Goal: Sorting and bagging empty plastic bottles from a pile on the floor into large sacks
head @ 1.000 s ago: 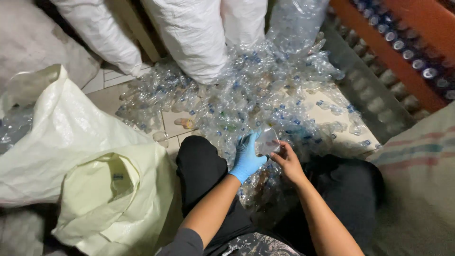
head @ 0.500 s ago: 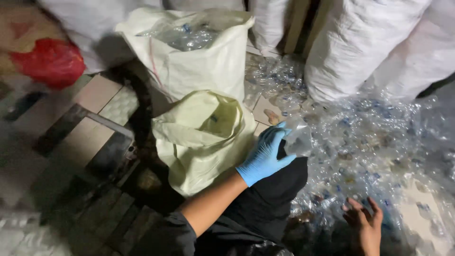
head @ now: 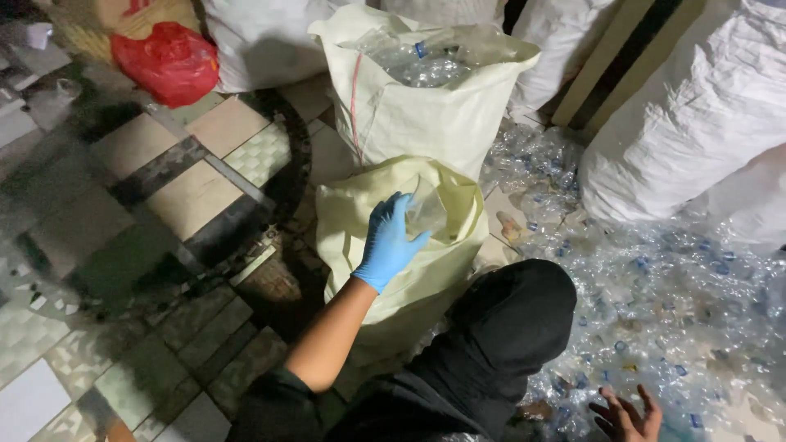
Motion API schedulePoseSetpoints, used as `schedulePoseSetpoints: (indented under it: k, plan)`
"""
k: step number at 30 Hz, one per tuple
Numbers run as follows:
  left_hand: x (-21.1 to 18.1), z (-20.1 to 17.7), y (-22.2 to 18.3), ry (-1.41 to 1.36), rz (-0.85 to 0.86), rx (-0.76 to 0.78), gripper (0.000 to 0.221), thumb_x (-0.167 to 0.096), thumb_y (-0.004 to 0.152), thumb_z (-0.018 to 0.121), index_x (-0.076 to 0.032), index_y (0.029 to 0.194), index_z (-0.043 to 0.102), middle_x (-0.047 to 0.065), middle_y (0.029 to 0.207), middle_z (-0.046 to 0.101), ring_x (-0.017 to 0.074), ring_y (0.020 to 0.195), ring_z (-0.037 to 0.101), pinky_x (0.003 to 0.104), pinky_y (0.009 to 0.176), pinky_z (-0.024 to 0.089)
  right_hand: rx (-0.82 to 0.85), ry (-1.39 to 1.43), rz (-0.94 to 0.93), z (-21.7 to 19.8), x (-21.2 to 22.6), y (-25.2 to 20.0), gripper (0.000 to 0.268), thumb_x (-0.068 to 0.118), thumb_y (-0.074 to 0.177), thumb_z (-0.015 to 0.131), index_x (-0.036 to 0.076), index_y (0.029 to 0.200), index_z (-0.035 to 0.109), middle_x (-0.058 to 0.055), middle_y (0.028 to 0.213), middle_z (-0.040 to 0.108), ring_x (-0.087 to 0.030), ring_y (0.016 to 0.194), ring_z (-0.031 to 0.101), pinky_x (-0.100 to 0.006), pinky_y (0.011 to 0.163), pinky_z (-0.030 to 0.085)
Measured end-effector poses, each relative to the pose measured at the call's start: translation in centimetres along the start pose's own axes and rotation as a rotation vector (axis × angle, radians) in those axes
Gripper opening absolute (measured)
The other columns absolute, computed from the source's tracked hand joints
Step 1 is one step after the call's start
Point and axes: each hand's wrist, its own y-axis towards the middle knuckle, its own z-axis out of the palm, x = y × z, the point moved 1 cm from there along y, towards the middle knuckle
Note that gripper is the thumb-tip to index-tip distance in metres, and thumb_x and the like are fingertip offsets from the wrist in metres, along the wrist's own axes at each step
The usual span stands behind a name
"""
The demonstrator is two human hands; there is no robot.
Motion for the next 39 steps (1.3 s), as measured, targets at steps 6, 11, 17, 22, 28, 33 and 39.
schedulePoseSetpoints:
  k: [6, 11, 17, 22, 28, 33, 39]
  plan:
    - [0.5, 1.8, 0.0, 0.076, -0.034, 0.074, 0.112, -0.043, 0.075, 0.084, 0.009, 0.155, 0.026, 0.036, 0.157, 0.030, 0.0547, 0.143, 0.032, 0.057, 0.117, 0.029, 0.016, 0.018, 0.008, 3.0, 2.0, -5.1, 0.072, -0.006, 0.101, 0.046, 0.016, 0.163, 0.016, -0.033, 0.133, 0.056, -0.050, 0.095, 0.059, -0.054, 0.080, 0.044]
    - [-6.8, 0.9, -0.9, 0.018, 0.235, 0.095, 0.094, -0.040, 0.081, 0.078, 0.001, 0.155, 0.038, 0.032, 0.163, 0.026, 0.0594, 0.148, 0.024, 0.066, 0.120, 0.021, -0.041, -0.015, -0.057, 5.7, 1.3, -8.8, 0.077, -0.001, 0.092, 0.056, 0.018, 0.160, 0.024, -0.024, 0.123, 0.070, -0.030, 0.089, 0.068, -0.035, 0.071, 0.051]
    - [-13.3, 6.4, -3.4, -0.279, 0.496, 0.318, 0.067, -0.027, 0.076, 0.076, -0.006, 0.137, 0.058, 0.022, 0.157, 0.042, 0.0532, 0.154, 0.029, 0.062, 0.127, 0.023, -0.027, -0.544, -0.120, 11.3, 3.6, -11.2, 0.086, 0.016, 0.085, 0.071, 0.022, 0.156, 0.023, -0.019, 0.117, 0.071, -0.032, 0.094, 0.073, -0.043, 0.081, 0.058]
    - [-19.7, 14.6, -7.2, -0.296, 0.633, 0.820, 0.067, -0.043, 0.077, 0.077, -0.015, 0.136, 0.060, 0.018, 0.161, 0.033, 0.0495, 0.153, 0.017, 0.063, 0.112, 0.026, 0.289, -1.062, 0.012, 13.6, 0.3, -11.4, 0.095, 0.025, 0.086, 0.072, 0.027, 0.163, 0.017, -0.017, 0.142, 0.056, -0.042, 0.118, 0.060, -0.051, 0.092, 0.052]
    - [-24.3, 24.5, -9.1, -0.184, 0.927, 1.308, 0.067, -0.055, 0.080, 0.068, -0.016, 0.134, 0.063, 0.006, 0.137, 0.061, 0.0322, 0.130, 0.051, 0.067, 0.113, 0.024, 0.376, -1.196, 0.053, 13.9, -4.1, -9.8, 0.067, 0.034, 0.088, 0.072, 0.019, 0.149, 0.048, -0.011, 0.124, 0.070, -0.037, 0.108, 0.067, -0.050, 0.087, 0.054]
    - [-22.9, 29.0, -11.5, -0.167, 0.801, 1.468, 0.070, -0.051, 0.083, 0.063, -0.016, 0.143, 0.057, 0.008, 0.145, 0.058, 0.0347, 0.126, 0.056, 0.047, 0.106, 0.042, 0.392, -1.108, -0.011, 13.4, -6.3, -8.5, 0.061, 0.030, 0.086, 0.068, 0.012, 0.142, 0.052, -0.017, 0.118, 0.070, -0.041, 0.104, 0.067, -0.050, 0.083, 0.055]
    - [-22.8, 28.7, -12.0, 0.012, 0.825, 1.577, 0.066, -0.066, 0.087, 0.050, -0.026, 0.138, 0.059, 0.006, 0.139, 0.065, 0.0296, 0.129, 0.062, 0.055, 0.107, 0.044, 0.160, -1.017, 0.128, 7.5, -8.5, -3.3, 0.060, 0.029, 0.083, 0.071, 0.014, 0.139, 0.058, -0.016, 0.128, 0.066, -0.038, 0.115, 0.064, -0.050, 0.091, 0.055]
